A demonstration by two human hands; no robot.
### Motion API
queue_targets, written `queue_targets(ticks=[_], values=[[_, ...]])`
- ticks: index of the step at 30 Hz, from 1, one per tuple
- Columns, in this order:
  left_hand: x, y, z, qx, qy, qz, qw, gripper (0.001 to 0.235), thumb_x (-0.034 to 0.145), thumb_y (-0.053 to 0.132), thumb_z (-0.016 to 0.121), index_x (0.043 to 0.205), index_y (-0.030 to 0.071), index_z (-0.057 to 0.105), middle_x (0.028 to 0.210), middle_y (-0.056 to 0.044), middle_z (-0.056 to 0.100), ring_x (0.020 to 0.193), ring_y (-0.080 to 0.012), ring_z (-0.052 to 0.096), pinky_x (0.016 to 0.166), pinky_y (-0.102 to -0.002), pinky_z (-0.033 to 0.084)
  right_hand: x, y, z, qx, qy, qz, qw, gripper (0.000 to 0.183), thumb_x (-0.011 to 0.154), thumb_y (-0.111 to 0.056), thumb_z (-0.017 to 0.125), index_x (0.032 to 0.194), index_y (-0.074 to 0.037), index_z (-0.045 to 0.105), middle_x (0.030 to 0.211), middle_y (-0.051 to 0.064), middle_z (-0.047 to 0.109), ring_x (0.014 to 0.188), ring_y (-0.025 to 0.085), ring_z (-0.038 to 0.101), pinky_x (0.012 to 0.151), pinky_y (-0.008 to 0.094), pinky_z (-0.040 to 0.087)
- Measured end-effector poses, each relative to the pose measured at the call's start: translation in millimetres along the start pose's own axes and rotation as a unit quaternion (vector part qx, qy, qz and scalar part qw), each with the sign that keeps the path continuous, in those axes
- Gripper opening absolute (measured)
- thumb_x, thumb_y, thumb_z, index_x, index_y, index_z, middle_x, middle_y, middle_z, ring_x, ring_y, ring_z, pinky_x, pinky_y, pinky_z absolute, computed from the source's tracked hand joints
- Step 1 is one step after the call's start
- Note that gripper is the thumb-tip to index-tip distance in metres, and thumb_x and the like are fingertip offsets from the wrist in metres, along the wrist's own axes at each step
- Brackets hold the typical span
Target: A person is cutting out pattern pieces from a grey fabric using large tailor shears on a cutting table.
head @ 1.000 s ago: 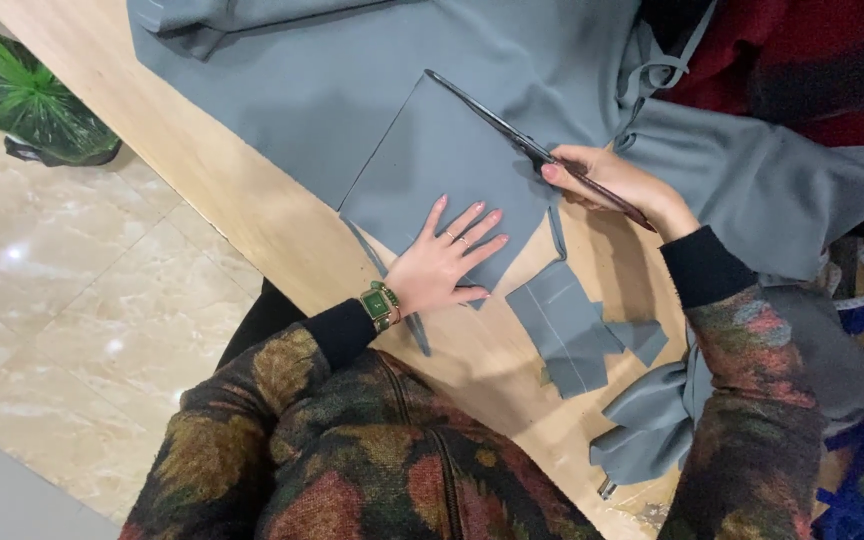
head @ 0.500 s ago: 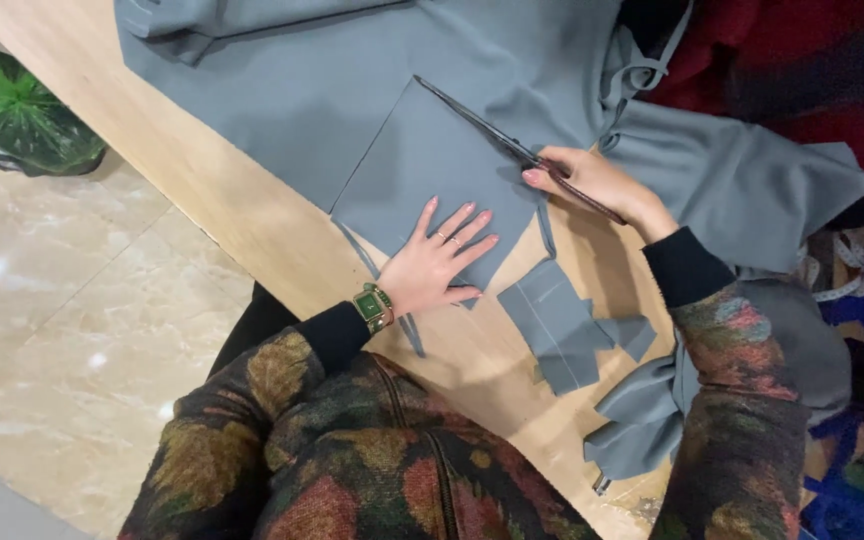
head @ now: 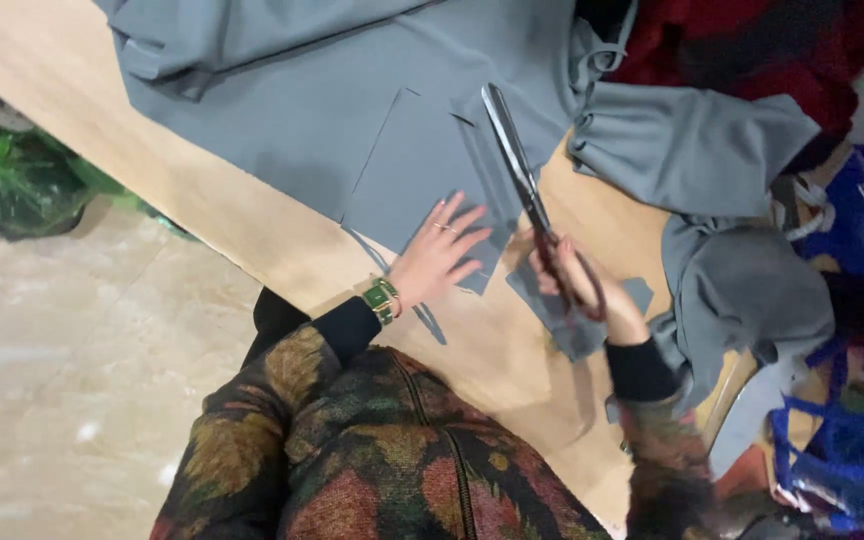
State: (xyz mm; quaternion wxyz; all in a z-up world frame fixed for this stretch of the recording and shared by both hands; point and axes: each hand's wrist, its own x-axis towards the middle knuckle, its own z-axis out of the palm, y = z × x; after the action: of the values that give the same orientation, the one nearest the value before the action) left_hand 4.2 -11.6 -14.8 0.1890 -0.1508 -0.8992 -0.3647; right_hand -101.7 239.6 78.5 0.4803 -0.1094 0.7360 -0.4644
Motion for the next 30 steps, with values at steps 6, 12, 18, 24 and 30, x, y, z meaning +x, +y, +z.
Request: queue_targets(ticks=[6,12,18,24,30], values=[[1,-62,-68,0.054,0.030,-0.027,0.998,0.032,0.097,0.025,0.072,0.126,0.013,0.067,0.142,-0.009,0.056,0.142,-0.0352,0.045,0.118,-0.052,0.035,-22,17,107,0.139,0.059,-0.064,0.987,0.090,0.097,-0.076,0.008,0.137,-0.004,0.045,0.088,0.002,0.046,0.074,0.007,0.048,0.067,0.018,0.049],[7,-151,-123,0.159,-0.005,-0.066,0.985,0.056,0.088,0.034,0.085,0.134,0.011,0.061,0.145,-0.012,0.051,0.141,-0.0382,0.041,0.112,-0.058,0.034,33,19,209,0.227,0.090,-0.160,0.956,0.080,0.103,-0.066,0.009,0.138,-0.001,0.041,0.079,-0.003,0.032,0.058,0.006,0.039,0.053,0.018,0.033],[24,-172,-150,0.167,-0.001,-0.031,0.985,0.017,0.095,0.021,0.073,0.112,0.021,0.069,0.121,0.006,0.064,0.119,-0.0182,0.055,0.097,-0.040,0.040,47,-96,269,0.309,0.186,-0.089,0.928,0.036,0.108,-0.038,0.046,0.128,-0.008,0.049,0.087,0.009,0.050,0.062,0.014,0.049,0.047,0.020,0.037],[29,-185,-159,0.020,0.018,-0.061,0.998,0.011,0.096,0.021,0.072,0.107,0.019,0.071,0.121,0.006,0.068,0.113,-0.0195,0.056,0.093,-0.039,0.040,80,-66,284,0.366,0.129,-0.057,0.920,0.086,0.099,-0.076,0.009,0.130,-0.004,0.044,0.079,0.003,0.044,0.053,0.007,0.045,0.038,0.016,0.029],[33,-181,-170,-0.013,0.003,-0.072,0.997,0.010,0.099,0.020,0.069,0.107,0.015,0.072,0.121,0.001,0.068,0.113,-0.0225,0.058,0.093,-0.039,0.041,120,-71,294,0.383,0.197,-0.036,0.902,0.085,0.098,-0.078,0.010,0.128,-0.008,0.047,0.082,0.003,0.044,0.057,0.010,0.046,0.041,0.017,0.030]])
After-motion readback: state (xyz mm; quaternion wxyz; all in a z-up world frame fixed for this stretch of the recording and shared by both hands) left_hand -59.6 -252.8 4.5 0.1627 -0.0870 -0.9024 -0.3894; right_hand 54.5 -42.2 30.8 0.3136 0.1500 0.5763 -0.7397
